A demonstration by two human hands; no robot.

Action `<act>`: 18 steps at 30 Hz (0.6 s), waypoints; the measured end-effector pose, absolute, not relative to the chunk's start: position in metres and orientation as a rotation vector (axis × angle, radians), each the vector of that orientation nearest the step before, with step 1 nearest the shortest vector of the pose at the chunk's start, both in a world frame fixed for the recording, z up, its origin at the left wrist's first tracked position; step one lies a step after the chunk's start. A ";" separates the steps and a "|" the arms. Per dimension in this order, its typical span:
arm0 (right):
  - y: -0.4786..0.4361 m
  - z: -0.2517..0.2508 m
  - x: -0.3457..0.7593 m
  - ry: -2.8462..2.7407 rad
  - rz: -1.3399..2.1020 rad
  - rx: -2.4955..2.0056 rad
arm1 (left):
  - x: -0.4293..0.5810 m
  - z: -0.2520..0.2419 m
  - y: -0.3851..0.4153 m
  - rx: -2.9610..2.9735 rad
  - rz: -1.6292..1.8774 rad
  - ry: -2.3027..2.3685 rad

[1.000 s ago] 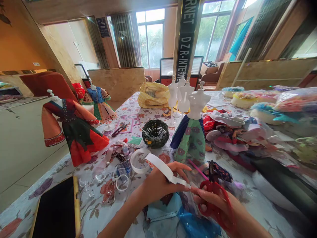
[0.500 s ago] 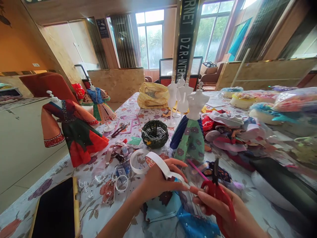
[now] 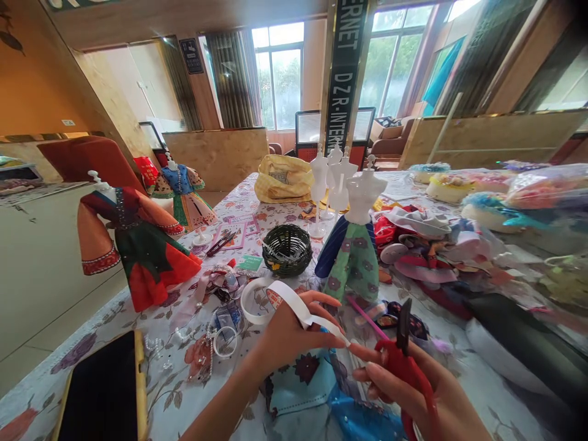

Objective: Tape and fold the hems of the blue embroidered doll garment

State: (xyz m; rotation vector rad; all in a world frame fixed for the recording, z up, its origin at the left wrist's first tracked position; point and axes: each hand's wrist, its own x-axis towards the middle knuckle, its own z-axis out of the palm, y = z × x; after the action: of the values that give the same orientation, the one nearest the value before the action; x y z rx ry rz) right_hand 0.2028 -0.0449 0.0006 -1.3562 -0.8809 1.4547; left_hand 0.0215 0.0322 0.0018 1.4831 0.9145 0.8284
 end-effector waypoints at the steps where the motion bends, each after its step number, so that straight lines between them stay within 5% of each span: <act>1: -0.044 -0.001 0.203 -0.873 1.468 -1.346 | 0.022 0.002 0.032 1.471 0.836 0.923; 18: -0.033 -0.007 0.201 -0.667 1.668 -1.231 | 0.023 -0.004 0.034 1.392 0.899 0.781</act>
State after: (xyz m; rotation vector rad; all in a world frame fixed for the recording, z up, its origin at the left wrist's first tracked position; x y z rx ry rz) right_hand 0.2006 -0.0329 -0.0075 -1.2312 -0.6667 1.6683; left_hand 0.0230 0.0337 -0.0042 1.3919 0.7808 0.8993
